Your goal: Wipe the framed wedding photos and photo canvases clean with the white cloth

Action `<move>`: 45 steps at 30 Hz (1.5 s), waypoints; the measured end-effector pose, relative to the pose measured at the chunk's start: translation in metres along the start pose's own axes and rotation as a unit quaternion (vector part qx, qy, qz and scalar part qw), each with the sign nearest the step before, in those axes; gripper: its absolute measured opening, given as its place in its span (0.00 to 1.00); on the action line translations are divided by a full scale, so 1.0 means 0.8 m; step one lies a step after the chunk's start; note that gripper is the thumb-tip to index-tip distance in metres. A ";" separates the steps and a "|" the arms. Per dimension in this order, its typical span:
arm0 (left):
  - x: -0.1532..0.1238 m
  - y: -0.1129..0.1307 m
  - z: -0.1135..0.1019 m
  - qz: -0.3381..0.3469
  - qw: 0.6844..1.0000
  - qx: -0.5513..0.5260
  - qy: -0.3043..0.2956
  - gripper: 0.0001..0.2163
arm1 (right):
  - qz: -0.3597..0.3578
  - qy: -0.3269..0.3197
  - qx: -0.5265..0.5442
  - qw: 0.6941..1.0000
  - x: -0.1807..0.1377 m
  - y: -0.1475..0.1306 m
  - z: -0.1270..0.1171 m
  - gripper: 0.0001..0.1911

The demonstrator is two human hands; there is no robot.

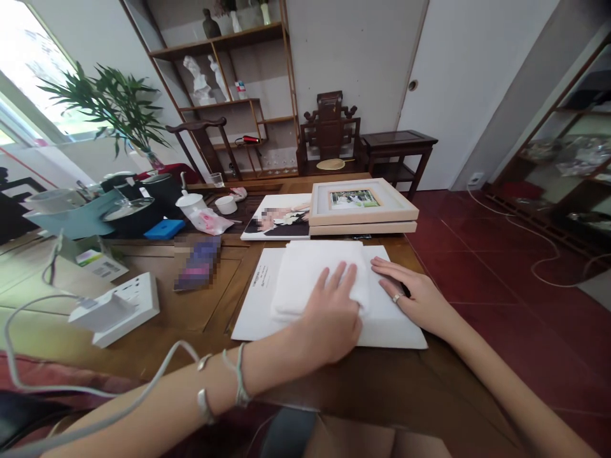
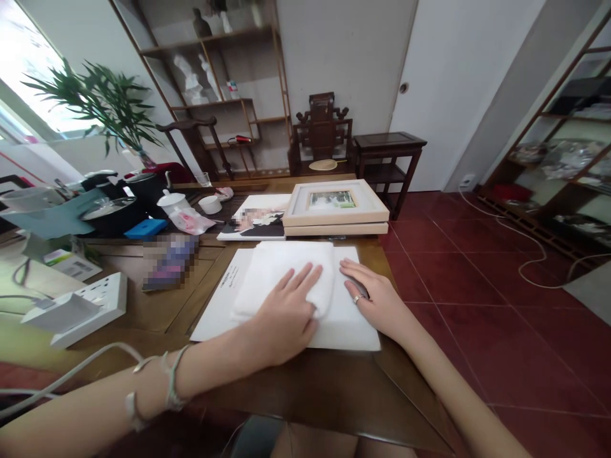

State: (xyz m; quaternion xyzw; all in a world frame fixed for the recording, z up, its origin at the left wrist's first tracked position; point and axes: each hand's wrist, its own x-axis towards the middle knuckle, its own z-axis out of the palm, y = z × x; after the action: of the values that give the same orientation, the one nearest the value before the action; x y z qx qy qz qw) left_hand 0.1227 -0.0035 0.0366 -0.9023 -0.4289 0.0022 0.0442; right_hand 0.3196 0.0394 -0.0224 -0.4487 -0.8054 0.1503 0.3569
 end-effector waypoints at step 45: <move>-0.045 -0.080 -0.007 -0.089 0.995 0.032 -0.034 0.16 | 0.006 -0.005 0.009 1.000 -0.002 0.002 0.001 0.18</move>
State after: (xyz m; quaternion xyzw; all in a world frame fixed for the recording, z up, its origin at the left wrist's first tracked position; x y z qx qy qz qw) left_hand 0.0505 0.0081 0.0461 -0.8581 -0.5084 0.0430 0.0581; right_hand 0.3209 0.0386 -0.0244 -0.4496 -0.8032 0.1621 0.3557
